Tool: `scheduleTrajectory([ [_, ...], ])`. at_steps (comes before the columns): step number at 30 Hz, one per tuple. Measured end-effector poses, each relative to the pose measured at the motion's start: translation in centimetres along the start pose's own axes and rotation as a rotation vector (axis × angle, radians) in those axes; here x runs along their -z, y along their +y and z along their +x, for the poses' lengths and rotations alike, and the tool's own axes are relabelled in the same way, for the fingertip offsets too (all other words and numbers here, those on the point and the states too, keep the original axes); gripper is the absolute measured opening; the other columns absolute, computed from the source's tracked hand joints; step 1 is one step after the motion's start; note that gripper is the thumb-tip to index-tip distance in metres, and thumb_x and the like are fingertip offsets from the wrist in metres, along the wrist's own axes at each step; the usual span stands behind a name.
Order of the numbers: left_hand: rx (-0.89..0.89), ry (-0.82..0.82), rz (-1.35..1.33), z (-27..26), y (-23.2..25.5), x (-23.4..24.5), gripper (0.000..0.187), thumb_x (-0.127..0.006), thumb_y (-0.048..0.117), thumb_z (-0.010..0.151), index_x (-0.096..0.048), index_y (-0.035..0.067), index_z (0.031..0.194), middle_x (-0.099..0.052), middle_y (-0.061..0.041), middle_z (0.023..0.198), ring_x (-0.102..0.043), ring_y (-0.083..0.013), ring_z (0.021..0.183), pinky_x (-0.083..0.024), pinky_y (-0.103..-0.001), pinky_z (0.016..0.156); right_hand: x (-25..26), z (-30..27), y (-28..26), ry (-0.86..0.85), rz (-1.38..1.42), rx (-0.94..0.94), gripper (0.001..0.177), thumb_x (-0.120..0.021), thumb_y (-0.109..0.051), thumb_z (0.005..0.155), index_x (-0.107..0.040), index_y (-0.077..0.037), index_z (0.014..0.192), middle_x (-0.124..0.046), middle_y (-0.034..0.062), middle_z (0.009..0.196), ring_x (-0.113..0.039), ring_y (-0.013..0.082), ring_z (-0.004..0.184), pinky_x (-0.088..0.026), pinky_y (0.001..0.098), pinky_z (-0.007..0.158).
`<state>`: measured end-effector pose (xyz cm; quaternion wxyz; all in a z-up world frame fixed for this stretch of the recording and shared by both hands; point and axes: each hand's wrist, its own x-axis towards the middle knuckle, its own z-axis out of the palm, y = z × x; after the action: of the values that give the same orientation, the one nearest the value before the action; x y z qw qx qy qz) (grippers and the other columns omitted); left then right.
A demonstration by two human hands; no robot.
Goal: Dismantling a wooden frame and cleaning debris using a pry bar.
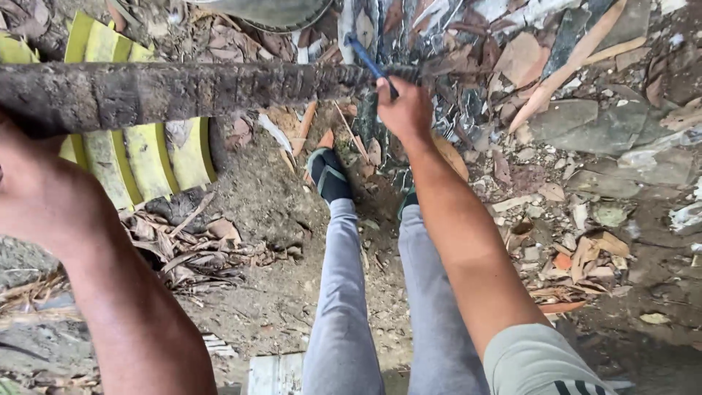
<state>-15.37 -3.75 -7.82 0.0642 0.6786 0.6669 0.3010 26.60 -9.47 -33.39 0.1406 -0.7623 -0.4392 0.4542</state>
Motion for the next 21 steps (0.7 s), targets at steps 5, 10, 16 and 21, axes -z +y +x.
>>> scheduleTrajectory([
  [5,0.188,0.039,-0.193,0.1,1.6,-0.7,0.041,-0.054,0.022,0.123,-0.075,-0.012,0.127,-0.08,-0.021,0.114,-0.075,-0.0203,0.093,-0.067,-0.032,0.08,3.7,-1.7,1.3,-0.185,-0.174,-0.27,0.027,-0.058,-0.041,0.101,-0.072,-0.021,0.113,-0.059,0.0016,0.061,-0.051,0.0186,0.048,-0.04,0.0398,0.043],
  [10,0.302,0.139,-0.36,1.0,5.0,-1.8,0.037,-0.063,0.022,0.122,-0.07,-0.014,0.126,-0.073,-0.02,0.112,-0.064,-0.0191,0.089,-0.058,-0.033,0.075,6.8,-2.4,3.3,-0.31,-0.536,-0.279,0.041,-0.07,-0.053,0.092,-0.076,-0.012,0.09,-0.058,0.0019,0.063,-0.049,0.0143,0.053,-0.037,0.0345,0.05],
  [16,0.265,0.083,-0.353,-0.4,6.2,-1.2,0.042,-0.06,0.023,0.121,-0.074,-0.016,0.124,-0.079,-0.023,0.115,-0.073,-0.021,0.094,-0.072,-0.038,0.085,3.7,-1.2,5.2,-0.351,-0.533,-0.255,0.043,-0.066,-0.051,0.095,-0.072,-0.01,0.084,-0.06,0.0023,0.065,-0.051,0.0176,0.052,-0.041,0.0401,0.049],
  [21,0.184,0.12,-0.333,-0.2,7.5,-1.9,0.042,-0.06,0.023,0.12,-0.074,-0.016,0.13,-0.078,-0.023,0.114,-0.071,-0.0205,0.09,-0.067,-0.035,0.078,4.3,-1.4,2.3,-0.311,-0.546,-0.206,0.043,-0.056,-0.042,0.104,-0.073,-0.008,0.084,-0.059,0.0037,0.062,-0.051,0.0169,0.048,-0.04,0.0407,0.048],
])
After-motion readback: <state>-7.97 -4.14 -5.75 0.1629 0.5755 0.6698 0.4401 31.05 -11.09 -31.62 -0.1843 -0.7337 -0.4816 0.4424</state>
